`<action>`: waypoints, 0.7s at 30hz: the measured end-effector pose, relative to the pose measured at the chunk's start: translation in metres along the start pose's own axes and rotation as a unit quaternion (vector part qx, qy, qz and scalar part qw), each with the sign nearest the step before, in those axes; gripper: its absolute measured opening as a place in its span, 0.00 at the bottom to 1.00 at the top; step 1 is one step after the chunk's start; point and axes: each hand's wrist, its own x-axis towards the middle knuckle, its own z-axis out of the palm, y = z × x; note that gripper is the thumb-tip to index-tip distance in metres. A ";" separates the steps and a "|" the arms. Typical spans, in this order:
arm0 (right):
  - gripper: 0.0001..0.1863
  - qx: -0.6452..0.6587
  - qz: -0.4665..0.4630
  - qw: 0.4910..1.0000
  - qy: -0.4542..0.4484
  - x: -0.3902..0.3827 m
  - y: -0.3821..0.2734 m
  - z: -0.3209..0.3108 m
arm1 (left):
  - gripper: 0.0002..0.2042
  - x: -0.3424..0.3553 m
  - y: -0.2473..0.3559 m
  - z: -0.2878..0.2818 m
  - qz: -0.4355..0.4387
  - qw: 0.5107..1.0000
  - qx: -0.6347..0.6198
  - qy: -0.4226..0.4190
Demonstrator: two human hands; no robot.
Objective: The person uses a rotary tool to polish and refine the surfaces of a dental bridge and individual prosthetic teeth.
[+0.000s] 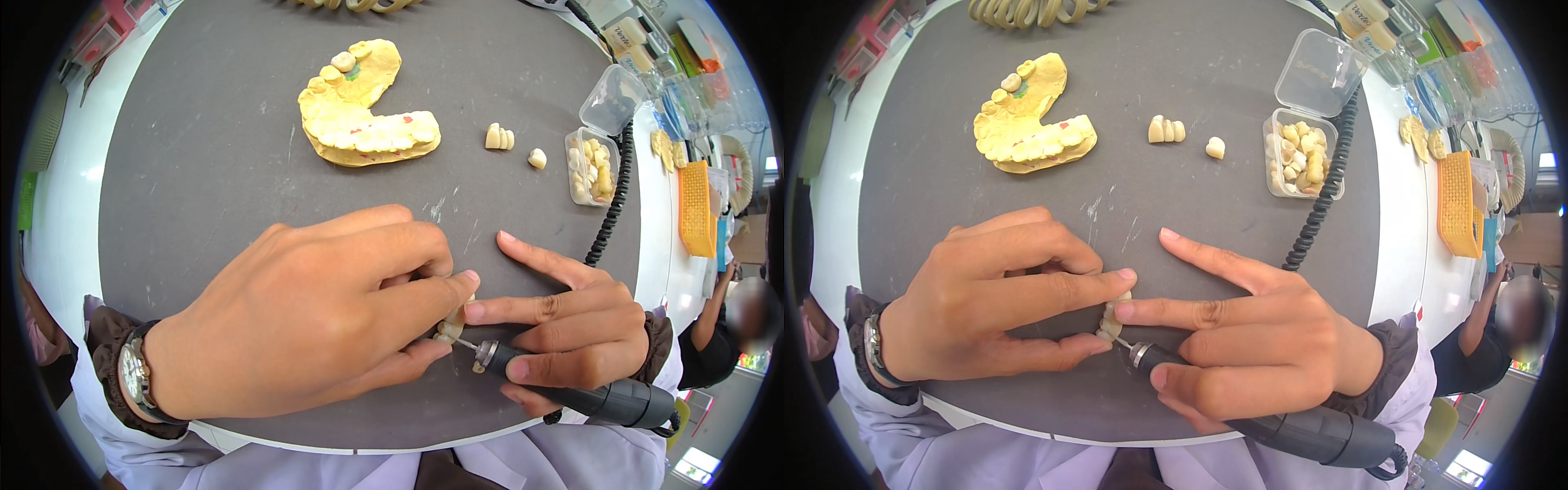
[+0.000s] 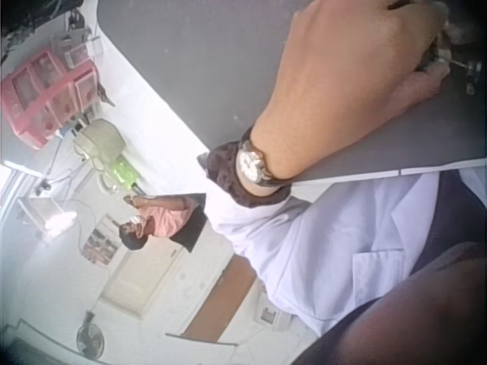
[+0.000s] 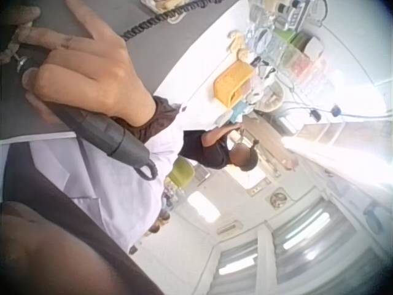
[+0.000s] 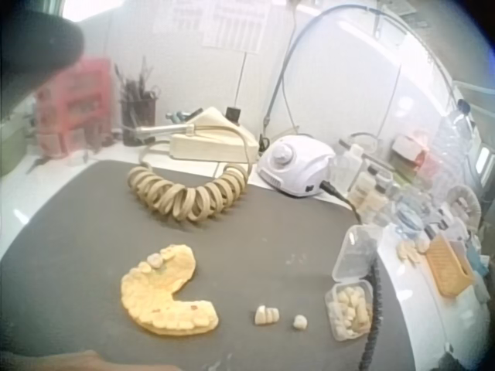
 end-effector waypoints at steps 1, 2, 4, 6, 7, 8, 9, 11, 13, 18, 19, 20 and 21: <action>0.12 0.000 0.000 1.000 0.000 0.000 0.000 0.000 | 0.25 0.000 0.000 0.000 0.000 1.000 0.000 0.000; 0.12 0.000 0.001 1.000 -0.001 0.000 0.000 0.000 | 0.25 0.000 0.000 0.000 -0.001 1.000 0.000 -0.001; 0.12 0.000 0.000 1.000 -0.003 0.000 0.000 0.000 | 0.25 0.000 0.000 -0.001 -0.002 1.000 -0.001 -0.003; 0.12 0.000 -0.002 1.000 -0.004 0.000 0.000 0.000 | 0.24 0.001 0.000 -0.001 -0.001 1.000 0.001 -0.004; 0.12 0.000 -0.003 1.000 -0.005 0.000 0.000 -0.001 | 0.24 0.001 0.000 -0.001 -0.001 1.000 0.002 -0.005; 0.12 0.000 -0.004 1.000 -0.007 0.000 0.001 -0.001 | 0.24 0.001 0.000 -0.001 -0.002 1.000 0.002 -0.005; 0.12 0.000 -0.006 1.000 -0.008 -0.001 0.001 -0.001 | 0.24 0.001 0.000 -0.001 -0.003 1.000 0.002 -0.004; 0.13 0.005 0.000 1.000 -0.012 0.000 0.001 -0.002 | 0.24 0.000 0.000 -0.001 -0.005 1.000 0.002 -0.003; 0.14 0.017 0.010 1.000 -0.009 0.000 0.001 -0.003 | 0.24 0.000 0.000 -0.001 -0.005 1.000 0.002 -0.002; 0.17 0.050 0.032 0.998 -0.006 0.001 0.000 -0.006 | 0.23 0.001 0.004 -0.008 -0.008 0.999 0.033 -0.017; 0.17 0.051 0.029 0.998 -0.004 0.001 0.001 -0.006 | 0.23 0.001 0.005 -0.009 -0.014 0.999 0.046 -0.023; 0.17 0.048 0.029 0.998 -0.001 0.002 0.000 -0.006 | 0.24 0.001 0.004 -0.008 -0.011 0.999 0.044 -0.020; 0.17 0.045 0.029 0.999 0.002 0.001 0.000 -0.005 | 0.24 0.001 0.003 -0.007 -0.008 0.999 0.043 -0.016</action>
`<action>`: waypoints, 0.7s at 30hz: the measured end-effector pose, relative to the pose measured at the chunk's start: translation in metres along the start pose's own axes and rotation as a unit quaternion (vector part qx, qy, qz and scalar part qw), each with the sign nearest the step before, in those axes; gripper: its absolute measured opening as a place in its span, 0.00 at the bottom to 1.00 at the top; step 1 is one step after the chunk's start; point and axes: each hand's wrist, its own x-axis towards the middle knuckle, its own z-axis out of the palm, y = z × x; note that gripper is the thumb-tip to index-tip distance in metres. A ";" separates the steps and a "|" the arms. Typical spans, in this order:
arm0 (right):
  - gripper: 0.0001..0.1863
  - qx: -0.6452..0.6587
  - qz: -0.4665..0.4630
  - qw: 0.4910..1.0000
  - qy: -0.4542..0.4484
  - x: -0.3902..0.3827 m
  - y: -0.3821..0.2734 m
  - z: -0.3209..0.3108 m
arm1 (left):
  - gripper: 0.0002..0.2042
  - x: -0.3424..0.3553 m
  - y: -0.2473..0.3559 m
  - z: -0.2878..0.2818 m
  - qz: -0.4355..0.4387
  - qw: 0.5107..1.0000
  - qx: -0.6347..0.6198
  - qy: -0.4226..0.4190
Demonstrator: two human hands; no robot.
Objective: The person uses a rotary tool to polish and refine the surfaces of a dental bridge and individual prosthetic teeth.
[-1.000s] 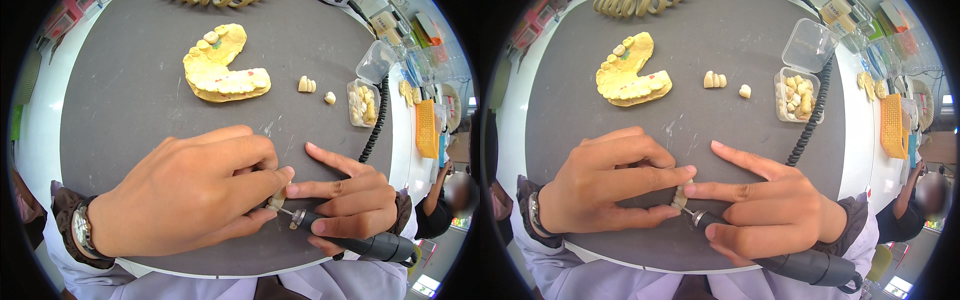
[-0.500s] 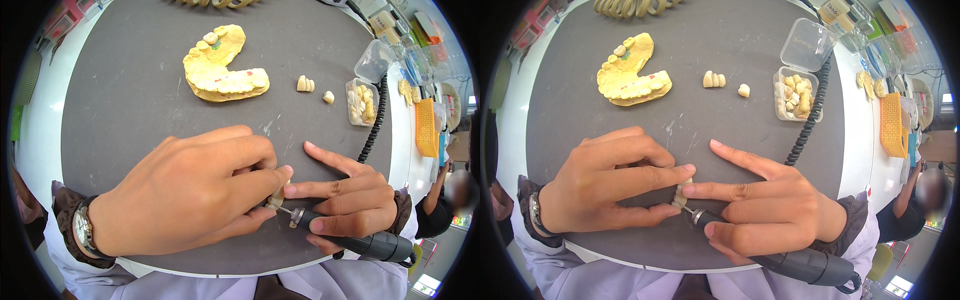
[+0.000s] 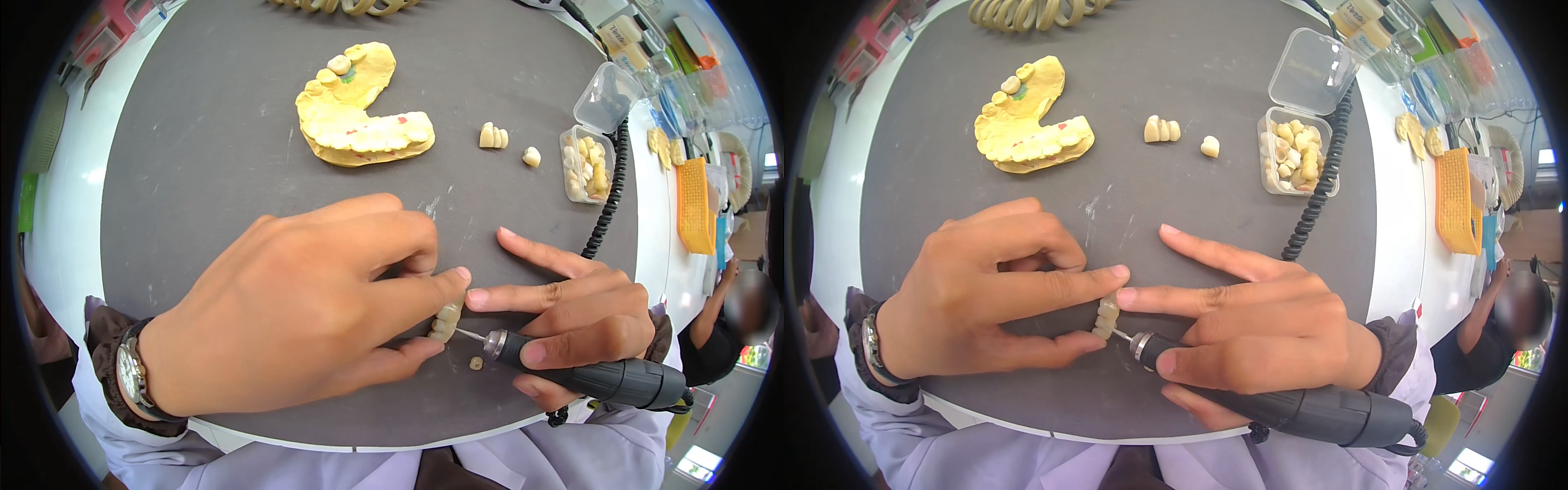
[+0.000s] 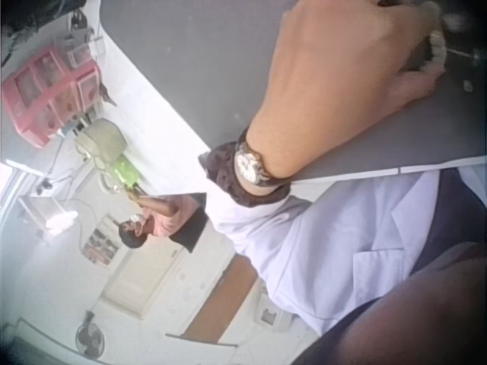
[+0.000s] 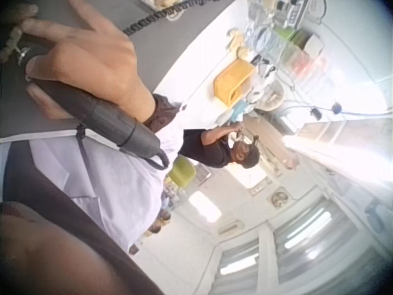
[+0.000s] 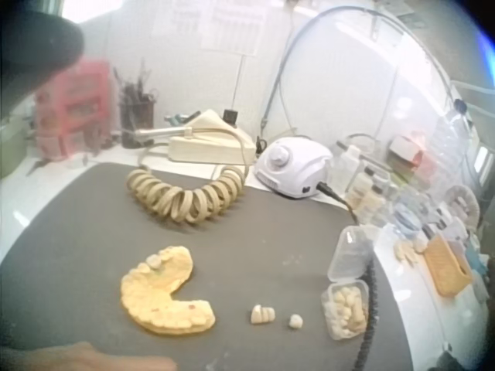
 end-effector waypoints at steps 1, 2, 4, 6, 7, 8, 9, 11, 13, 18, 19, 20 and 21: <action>0.17 -0.003 0.002 1.000 0.003 -0.001 -0.001 0.001 | 0.24 0.000 -0.001 0.001 0.002 1.000 -0.002 0.004; 0.17 -0.005 0.002 1.000 0.005 -0.002 -0.001 0.002 | 0.24 0.000 -0.001 0.002 0.004 1.000 -0.007 0.007; 0.16 -0.023 -0.002 1.000 0.004 -0.003 -0.003 0.003 | 0.24 0.002 -0.003 0.002 0.008 1.000 -0.017 0.013; 0.16 -0.049 -0.014 0.999 -0.006 -0.002 -0.001 0.004 | 0.24 0.001 -0.004 0.003 0.008 1.000 -0.020 0.013; 0.15 -0.054 -0.018 0.998 -0.001 -0.002 -0.001 0.005 | 0.24 0.001 -0.005 0.003 0.007 1.000 -0.021 0.014; 0.15 -0.060 -0.018 0.998 0.004 -0.002 -0.002 0.006 | 0.24 0.001 -0.005 0.004 0.009 0.999 -0.028 0.018; 0.15 -0.067 -0.019 0.998 0.003 -0.002 -0.002 0.006 | 0.24 0.001 -0.005 0.005 0.011 0.999 -0.034 0.021; 0.14 -0.078 -0.026 0.997 -0.005 -0.002 -0.003 0.005 | 0.24 0.001 -0.004 0.005 0.008 0.999 -0.041 0.025; 0.13 -0.082 -0.031 0.996 -0.014 -0.002 -0.004 0.005 | 0.23 -0.002 -0.001 0.004 -0.003 0.999 -0.041 0.026; 0.13 -0.076 -0.020 0.997 -0.015 -0.004 -0.004 0.005 | 0.23 0.001 -0.003 0.007 0.016 0.999 -0.026 0.031; 0.13 -0.073 -0.021 0.997 -0.015 -0.004 -0.003 0.006 | 0.23 0.001 -0.003 0.008 0.017 0.999 -0.023 0.032; 0.12 -0.074 -0.021 0.997 -0.016 -0.003 -0.004 0.005 | 0.23 0.001 -0.003 0.008 0.020 0.999 -0.020 0.034; 0.12 -0.075 -0.022 0.997 -0.018 -0.003 -0.004 0.005 | 0.23 0.001 -0.003 0.008 0.023 0.999 -0.020 0.036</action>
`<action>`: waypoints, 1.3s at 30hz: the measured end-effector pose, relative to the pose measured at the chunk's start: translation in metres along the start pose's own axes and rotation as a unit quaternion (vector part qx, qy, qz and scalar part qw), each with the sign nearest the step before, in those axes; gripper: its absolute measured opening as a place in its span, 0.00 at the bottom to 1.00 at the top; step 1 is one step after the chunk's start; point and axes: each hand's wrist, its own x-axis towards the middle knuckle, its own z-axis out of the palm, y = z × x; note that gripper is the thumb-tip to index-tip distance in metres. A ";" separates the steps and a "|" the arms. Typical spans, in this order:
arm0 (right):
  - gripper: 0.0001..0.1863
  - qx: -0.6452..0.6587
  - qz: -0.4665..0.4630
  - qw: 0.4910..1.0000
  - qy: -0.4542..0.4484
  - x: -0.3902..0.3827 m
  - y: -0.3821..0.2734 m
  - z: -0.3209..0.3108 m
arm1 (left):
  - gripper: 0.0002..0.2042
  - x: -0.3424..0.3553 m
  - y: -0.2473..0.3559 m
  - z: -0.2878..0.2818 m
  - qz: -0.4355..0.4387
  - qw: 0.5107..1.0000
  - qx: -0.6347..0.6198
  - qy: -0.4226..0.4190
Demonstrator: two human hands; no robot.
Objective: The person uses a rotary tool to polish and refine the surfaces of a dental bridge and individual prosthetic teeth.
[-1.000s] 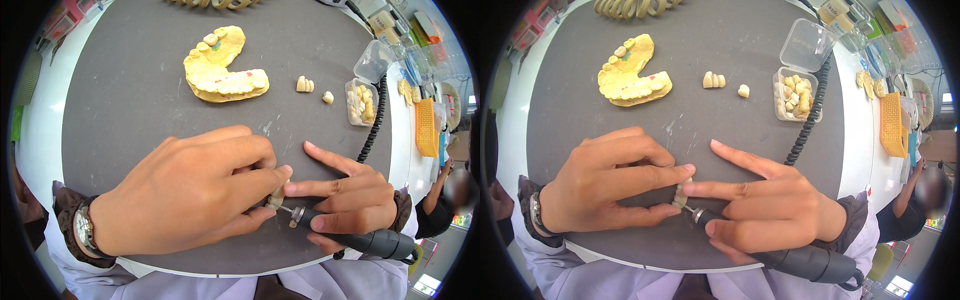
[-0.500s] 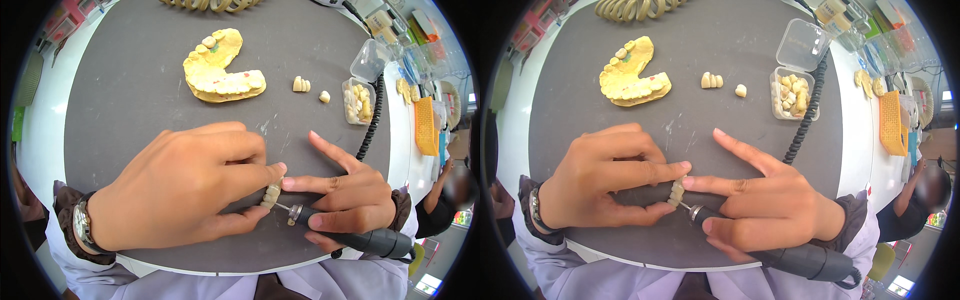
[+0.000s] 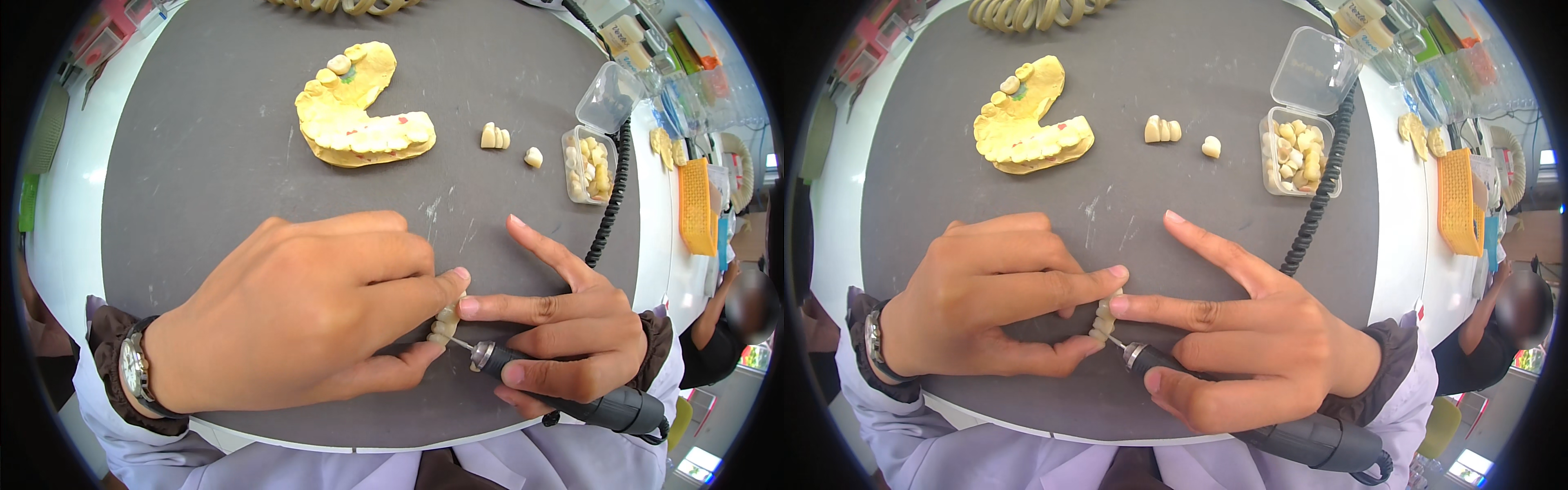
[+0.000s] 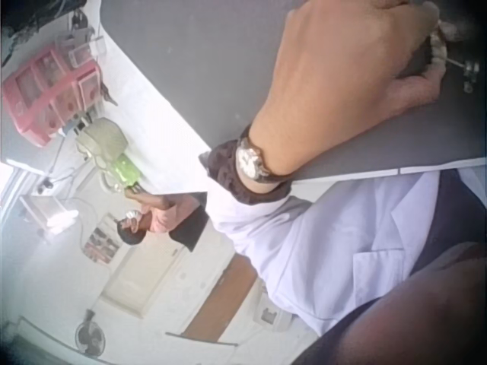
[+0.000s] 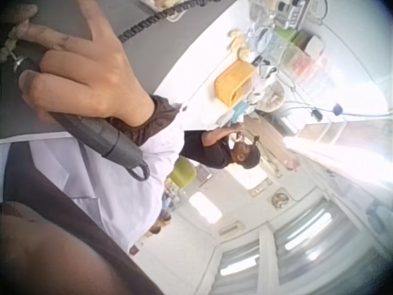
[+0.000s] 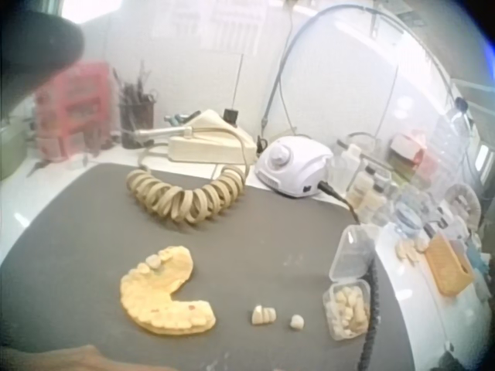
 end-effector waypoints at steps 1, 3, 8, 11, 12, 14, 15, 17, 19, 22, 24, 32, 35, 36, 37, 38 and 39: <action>0.12 -0.001 -0.001 1.000 -0.002 0.000 0.000 0.000 | 0.23 0.000 0.000 0.000 0.002 1.000 0.000 0.001; 0.12 -0.003 -0.001 1.000 -0.004 -0.001 0.000 -0.001 | 0.23 0.001 -0.001 0.001 0.007 1.000 -0.002 0.002; 0.12 0.003 -0.013 1.000 -0.006 0.000 0.001 0.000 | 0.23 -0.002 0.002 0.000 0.004 1.000 -0.008 0.008; 0.12 0.002 -0.013 1.000 -0.005 0.000 0.001 0.000 | 0.24 -0.002 0.000 0.001 0.003 1.000 -0.016 0.010; 0.12 0.001 -0.012 1.000 -0.003 0.000 0.002 0.001 | 0.24 -0.001 -0.001 0.002 0.004 1.000 -0.017 0.009; 0.12 -0.002 -0.012 1.000 -0.001 -0.001 0.002 0.000 | 0.24 0.000 -0.002 0.002 0.003 1.000 -0.019 0.007; 0.12 -0.002 -0.012 1.000 -0.001 -0.001 0.002 0.000 | 0.24 0.000 -0.002 0.002 0.003 1.000 -0.020 0.005; 0.12 -0.003 -0.013 1.000 -0.003 -0.001 0.003 0.000 | 0.24 0.001 -0.002 0.002 0.003 1.000 -0.024 0.005; 0.12 -0.005 -0.011 1.000 -0.004 -0.001 0.002 -0.001 | 0.24 0.001 -0.002 0.003 0.005 1.000 -0.029 0.006; 0.11 0.000 -0.023 1.000 -0.008 0.002 0.001 0.000 | 0.24 -0.004 0.003 0.000 -0.004 1.000 -0.018 0.008; 0.11 -0.001 -0.019 1.000 -0.008 0.001 0.002 0.000 | 0.24 -0.002 0.001 0.000 -0.003 1.000 -0.019 0.004; 0.11 0.004 -0.028 1.000 -0.001 0.000 0.005 0.001 | 0.24 -0.001 0.000 0.001 -0.001 1.000 -0.016 -0.001; 0.11 0.005 -0.026 1.000 -0.003 0.001 0.004 0.001 | 0.24 -0.001 0.001 -0.001 0.002 1.000 -0.011 -0.006; 0.11 0.005 -0.022 1.000 -0.004 0.002 0.004 0.000 | 0.24 0.000 0.000 0.000 0.004 1.000 -0.015 -0.004; 0.11 0.004 -0.019 1.000 -0.004 0.002 0.003 0.000 | 0.24 0.000 -0.001 0.000 0.007 1.000 -0.016 -0.004; 0.11 0.005 -0.016 1.000 -0.004 0.002 0.003 0.000 | 0.24 0.000 -0.002 0.001 0.008 1.000 -0.018 -0.004; 0.11 0.005 -0.013 1.000 -0.004 0.002 0.003 -0.001 | 0.24 0.001 -0.002 0.001 0.009 1.000 -0.017 -0.004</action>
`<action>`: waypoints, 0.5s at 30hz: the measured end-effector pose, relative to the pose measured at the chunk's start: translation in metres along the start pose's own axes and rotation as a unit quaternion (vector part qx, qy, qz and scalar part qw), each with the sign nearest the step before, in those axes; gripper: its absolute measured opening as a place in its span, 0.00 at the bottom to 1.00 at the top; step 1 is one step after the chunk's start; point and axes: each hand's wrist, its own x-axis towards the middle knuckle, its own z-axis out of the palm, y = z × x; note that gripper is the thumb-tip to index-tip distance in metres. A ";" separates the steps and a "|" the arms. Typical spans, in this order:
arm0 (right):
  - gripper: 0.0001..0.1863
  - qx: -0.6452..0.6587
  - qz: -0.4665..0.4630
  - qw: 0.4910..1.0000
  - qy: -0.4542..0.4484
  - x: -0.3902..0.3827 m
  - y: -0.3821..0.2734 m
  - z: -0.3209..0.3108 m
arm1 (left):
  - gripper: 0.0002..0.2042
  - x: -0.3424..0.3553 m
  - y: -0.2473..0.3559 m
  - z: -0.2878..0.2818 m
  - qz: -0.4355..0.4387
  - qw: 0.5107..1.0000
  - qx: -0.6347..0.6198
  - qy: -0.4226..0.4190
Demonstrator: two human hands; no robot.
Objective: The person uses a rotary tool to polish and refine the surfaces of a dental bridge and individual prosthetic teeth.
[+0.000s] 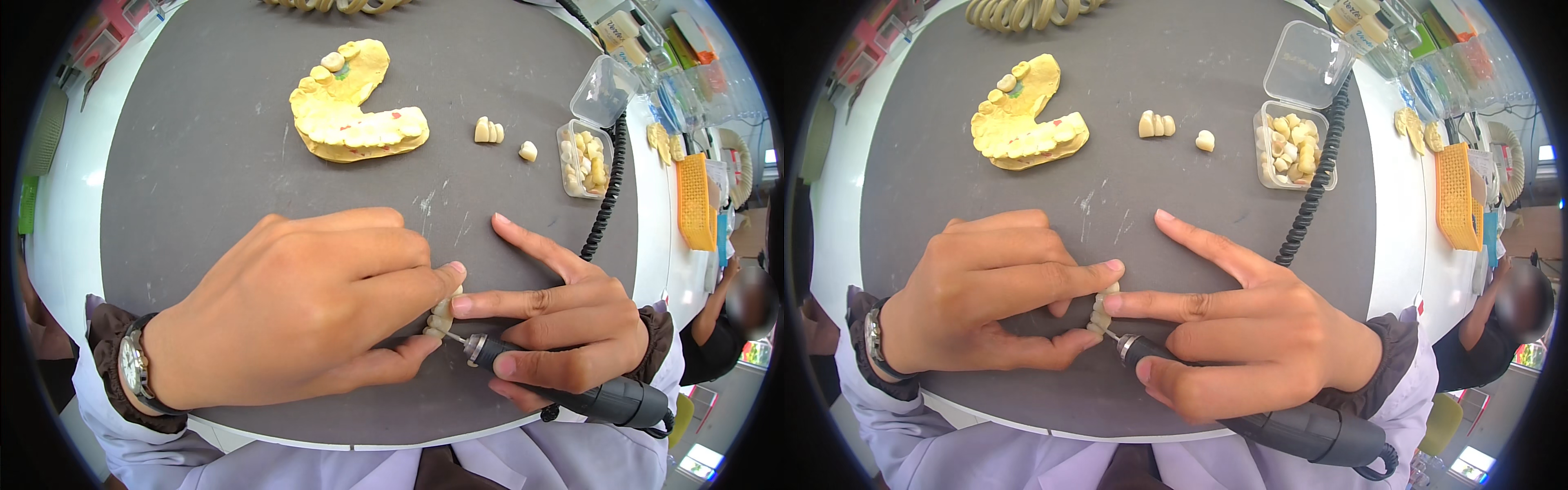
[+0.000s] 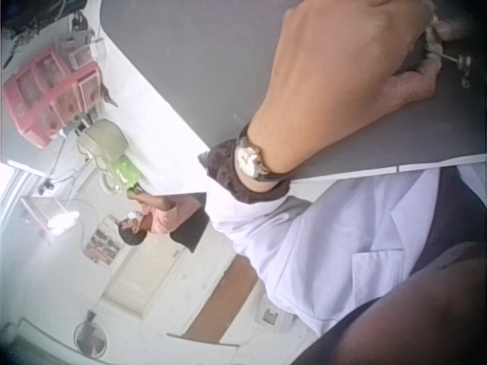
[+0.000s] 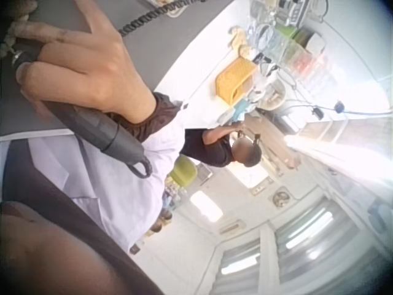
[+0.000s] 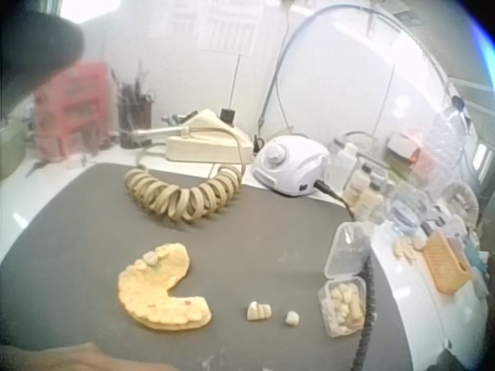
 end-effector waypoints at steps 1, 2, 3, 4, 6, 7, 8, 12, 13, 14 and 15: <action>0.11 0.001 0.003 1.000 0.000 0.000 0.000 0.000 | 0.24 0.001 0.000 0.000 0.001 1.000 0.000 -0.001; 0.11 0.004 0.001 1.000 -0.001 0.001 0.000 0.000 | 0.24 -0.001 0.001 -0.001 -0.002 1.000 0.003 0.000; 0.11 0.007 -0.002 1.000 -0.003 0.002 0.000 0.000 | 0.24 -0.002 0.003 -0.002 -0.005 1.000 0.006 0.000; 0.11 0.009 -0.005 1.000 -0.005 0.003 -0.001 0.000 | 0.24 -0.004 0.005 -0.002 -0.007 1.000 0.013 0.001; 0.10 0.008 0.003 1.000 -0.008 0.002 0.000 -0.001 | 0.24 -0.001 0.003 -0.001 0.002 1.000 0.016 0.001; 0.10 0.007 0.006 1.000 -0.010 0.001 0.000 -0.002 | 0.24 0.000 0.001 0.001 0.004 1.000 0.015 0.001; 0.10 0.007 0.005 1.000 -0.012 0.002 0.000 -0.003 | 0.24 0.000 0.002 0.001 0.004 1.000 0.017 0.002; 0.11 0.022 0.016 1.000 0.009 0.002 0.000 0.000 | 0.24 -0.002 0.000 0.002 0.003 1.000 0.009 0.011; 0.12 0.028 0.018 0.999 0.021 0.002 -0.001 0.001 | 0.24 -0.002 0.000 0.001 0.004 1.000 0.007 0.013; 0.12 0.035 0.019 0.998 0.039 0.000 0.000 0.003 | 0.24 -0.002 0.001 0.001 0.007 1.000 0.005 0.014; 0.13 0.042 0.020 0.997 0.057 -0.002 -0.001 0.004 | 0.24 -0.002 0.001 0.002 0.008 1.000 0.001 0.015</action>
